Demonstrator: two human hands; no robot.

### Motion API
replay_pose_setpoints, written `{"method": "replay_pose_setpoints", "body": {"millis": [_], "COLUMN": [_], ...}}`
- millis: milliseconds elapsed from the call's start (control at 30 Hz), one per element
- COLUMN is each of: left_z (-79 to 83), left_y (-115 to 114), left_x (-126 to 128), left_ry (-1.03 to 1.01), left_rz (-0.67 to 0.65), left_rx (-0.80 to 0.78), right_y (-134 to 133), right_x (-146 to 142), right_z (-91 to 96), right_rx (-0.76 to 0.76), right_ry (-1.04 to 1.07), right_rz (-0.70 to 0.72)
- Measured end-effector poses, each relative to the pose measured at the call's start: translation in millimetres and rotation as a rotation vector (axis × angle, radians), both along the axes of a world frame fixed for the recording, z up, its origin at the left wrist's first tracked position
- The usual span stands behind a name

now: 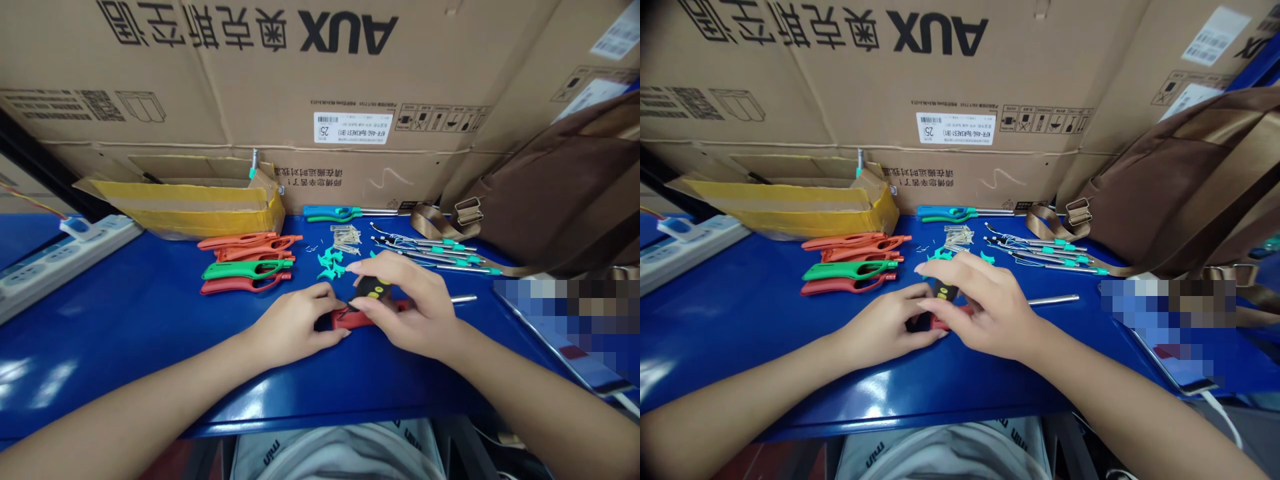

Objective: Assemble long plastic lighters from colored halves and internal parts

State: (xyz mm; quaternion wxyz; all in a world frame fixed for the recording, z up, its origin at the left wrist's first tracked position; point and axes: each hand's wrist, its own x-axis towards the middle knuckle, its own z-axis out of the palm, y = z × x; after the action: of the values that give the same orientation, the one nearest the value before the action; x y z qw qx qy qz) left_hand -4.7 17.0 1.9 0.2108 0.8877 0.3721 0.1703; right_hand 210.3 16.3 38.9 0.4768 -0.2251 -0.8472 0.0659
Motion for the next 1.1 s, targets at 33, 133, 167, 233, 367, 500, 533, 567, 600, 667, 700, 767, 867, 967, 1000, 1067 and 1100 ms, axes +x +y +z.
{"method": "replay_pose_setpoints", "body": {"millis": [33,133,167,233,367,500,533,567,600,667,700,767,867,967,1000,1067,1100], "left_z": [-0.1,-1.1,-1.7,-2.5,-2.6,-1.7,-1.5,-1.3,-1.3,-1.4,-1.8,-3.0,-5.6,-6.7,-6.6,-5.8,-5.3], "left_y": [0.1,0.5,0.6,0.6,-0.1,-0.3,-0.3,-0.3,-0.3,-0.5,-0.6,-0.9,-1.3,-1.3,-1.4,-1.5,-1.5], "left_x": [0.1,0.0,0.0,-0.1,0.5,1.0,1.1,1.1,1.2,1.3,1.4,1.7,2.2,2.4,2.4,2.4,2.4], "left_ry": [0.002,-0.009,-0.012,-0.019,-0.040,-0.035,-0.034,-0.031,-0.027,-0.023,-0.023,-0.028,-0.037,-0.043,-0.047,-0.053,-0.051], "left_rz": [0.001,-0.006,-0.006,-0.001,0.001,0.000,0.006,0.012,0.019,0.029,0.033,0.036,0.048,0.057,0.057,0.055,0.058], "left_rx": [-0.002,-0.015,-0.020,-0.022,0.001,-0.005,-0.010,-0.013,-0.016,-0.020,-0.021,-0.023,-0.015,-0.015,-0.020,-0.028,-0.030], "right_y": [-0.1,-2.6,-3.7,-5.0,-3.7,-3.3,-3.8,-4.2,-4.7,-4.9,-4.6,-3.6,-2.2,-2.4,-2.9,-4.1,-4.6], "right_x": [0.3,1.7,2.0,2.2,0.9,1.5,2.0,2.4,2.7,2.3,1.7,0.1,-1.2,0.8,1.8,3.5,3.9], "right_z": [1.0,3.9,4.5,4.5,2.6,2.6,2.9,3.0,2.9,2.1,1.4,-0.1,-0.8,1.3,2.2,3.7,3.9], "right_rx": [0.012,-0.046,-0.083,-0.117,-0.004,0.029,0.004,-0.027,-0.054,-0.077,-0.069,-0.033,0.018,0.036,0.027,-0.008,-0.028], "right_ry": [-0.018,-0.072,-0.080,-0.072,-0.043,-0.083,-0.090,-0.095,-0.097,-0.092,-0.081,-0.060,-0.072,-0.120,-0.134,-0.153,-0.149], "right_rz": [-0.007,0.050,0.078,0.110,0.051,0.005,0.027,0.059,0.093,0.133,0.137,0.125,0.067,0.002,0.006,0.061,0.097]}}
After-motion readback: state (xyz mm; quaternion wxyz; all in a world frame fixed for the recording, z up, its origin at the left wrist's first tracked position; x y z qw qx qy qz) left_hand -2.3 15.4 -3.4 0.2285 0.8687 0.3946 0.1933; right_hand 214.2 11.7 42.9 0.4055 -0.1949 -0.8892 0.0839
